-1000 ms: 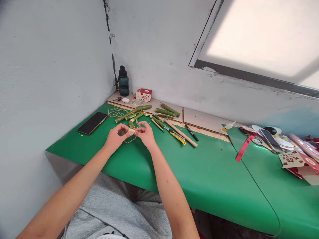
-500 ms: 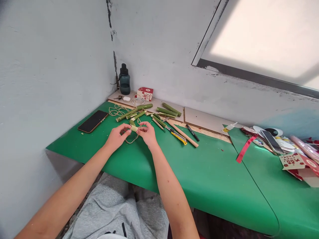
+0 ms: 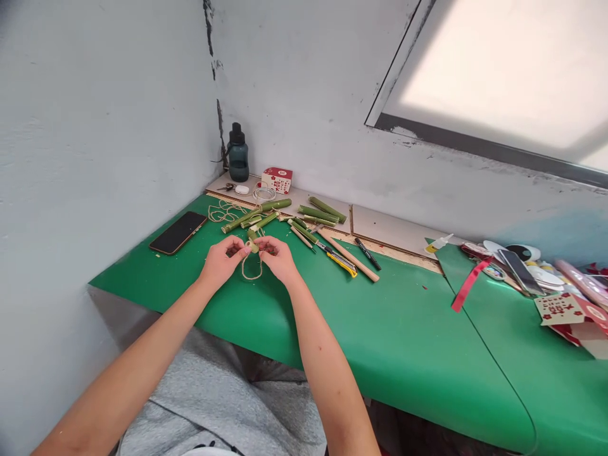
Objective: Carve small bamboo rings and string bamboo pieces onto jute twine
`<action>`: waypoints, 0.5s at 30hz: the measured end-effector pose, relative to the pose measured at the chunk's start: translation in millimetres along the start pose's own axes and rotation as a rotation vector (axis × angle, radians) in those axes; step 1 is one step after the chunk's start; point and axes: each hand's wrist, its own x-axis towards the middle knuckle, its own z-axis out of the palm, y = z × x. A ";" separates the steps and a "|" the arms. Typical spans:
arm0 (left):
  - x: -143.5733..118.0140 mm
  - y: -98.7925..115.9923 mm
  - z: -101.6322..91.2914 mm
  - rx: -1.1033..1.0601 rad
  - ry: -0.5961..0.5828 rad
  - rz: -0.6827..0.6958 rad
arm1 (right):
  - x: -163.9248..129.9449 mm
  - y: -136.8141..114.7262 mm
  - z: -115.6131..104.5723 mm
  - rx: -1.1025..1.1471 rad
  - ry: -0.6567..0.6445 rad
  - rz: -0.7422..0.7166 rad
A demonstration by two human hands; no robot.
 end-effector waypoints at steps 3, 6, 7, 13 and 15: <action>-0.9 1.2 0.5 -0.006 -0.009 0.013 | -2.1 0.4 3.1 -0.078 0.013 -0.040; -1.9 6.8 -0.2 0.002 -0.034 0.048 | -3.9 1.7 3.5 -0.193 0.050 -0.118; -1.9 10.6 -1.4 0.006 -0.039 0.064 | -4.2 2.1 3.0 -0.232 0.048 -0.143; 10.4 64.7 -23.3 0.056 0.031 0.236 | -6.8 -2.0 2.1 -0.318 -0.039 -0.193; 18.5 93.7 -32.1 0.084 0.022 0.319 | -8.7 -6.7 4.5 -0.309 -0.050 -0.215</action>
